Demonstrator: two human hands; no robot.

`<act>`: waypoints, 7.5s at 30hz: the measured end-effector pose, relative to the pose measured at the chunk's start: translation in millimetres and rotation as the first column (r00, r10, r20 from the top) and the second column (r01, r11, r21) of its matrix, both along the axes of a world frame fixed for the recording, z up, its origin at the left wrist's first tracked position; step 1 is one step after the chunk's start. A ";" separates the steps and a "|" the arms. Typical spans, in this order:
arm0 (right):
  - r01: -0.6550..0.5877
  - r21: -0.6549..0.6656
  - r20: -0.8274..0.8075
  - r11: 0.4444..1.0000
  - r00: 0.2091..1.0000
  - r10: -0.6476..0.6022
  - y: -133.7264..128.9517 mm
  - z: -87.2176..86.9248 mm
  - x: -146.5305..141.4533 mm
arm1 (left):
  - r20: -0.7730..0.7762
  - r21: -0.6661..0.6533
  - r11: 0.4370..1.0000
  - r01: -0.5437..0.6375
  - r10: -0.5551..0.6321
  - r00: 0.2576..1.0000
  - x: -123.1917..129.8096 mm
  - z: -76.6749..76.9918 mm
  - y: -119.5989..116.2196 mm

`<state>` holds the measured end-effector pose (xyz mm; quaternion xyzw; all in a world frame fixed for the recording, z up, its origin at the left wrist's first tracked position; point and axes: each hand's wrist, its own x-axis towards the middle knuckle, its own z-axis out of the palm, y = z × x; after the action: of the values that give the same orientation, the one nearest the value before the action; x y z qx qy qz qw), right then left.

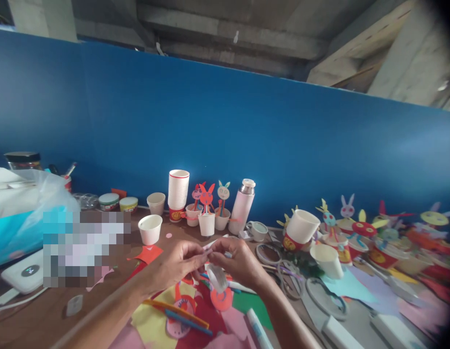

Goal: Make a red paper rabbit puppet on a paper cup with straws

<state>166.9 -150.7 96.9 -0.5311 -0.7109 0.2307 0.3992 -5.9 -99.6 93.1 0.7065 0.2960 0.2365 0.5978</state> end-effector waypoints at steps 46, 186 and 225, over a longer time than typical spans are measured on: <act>-0.080 0.006 -0.215 0.997 0.973 0.080 -1.0 1.8 -10.4 | 0.115 -0.385 0.916 0.109 -0.069 0.991 -7.1 12.6 7.5; -0.088 0.598 0.445 0.797 0.863 -0.239 10.6 -19.5 -6.3 | -0.089 0.421 0.880 -0.222 0.283 0.955 -15.8 24.3 1.6; 0.124 -0.012 -0.330 0.992 0.936 -0.121 3.1 -0.1 -15.7 | 0.281 -0.157 0.988 0.011 0.034 0.959 2.8 4.9 -3.4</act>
<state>151.3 -147.6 96.8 -0.5264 -0.6008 0.2878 0.5284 -3.1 -103.0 98.1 0.6145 0.2295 0.3143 0.6862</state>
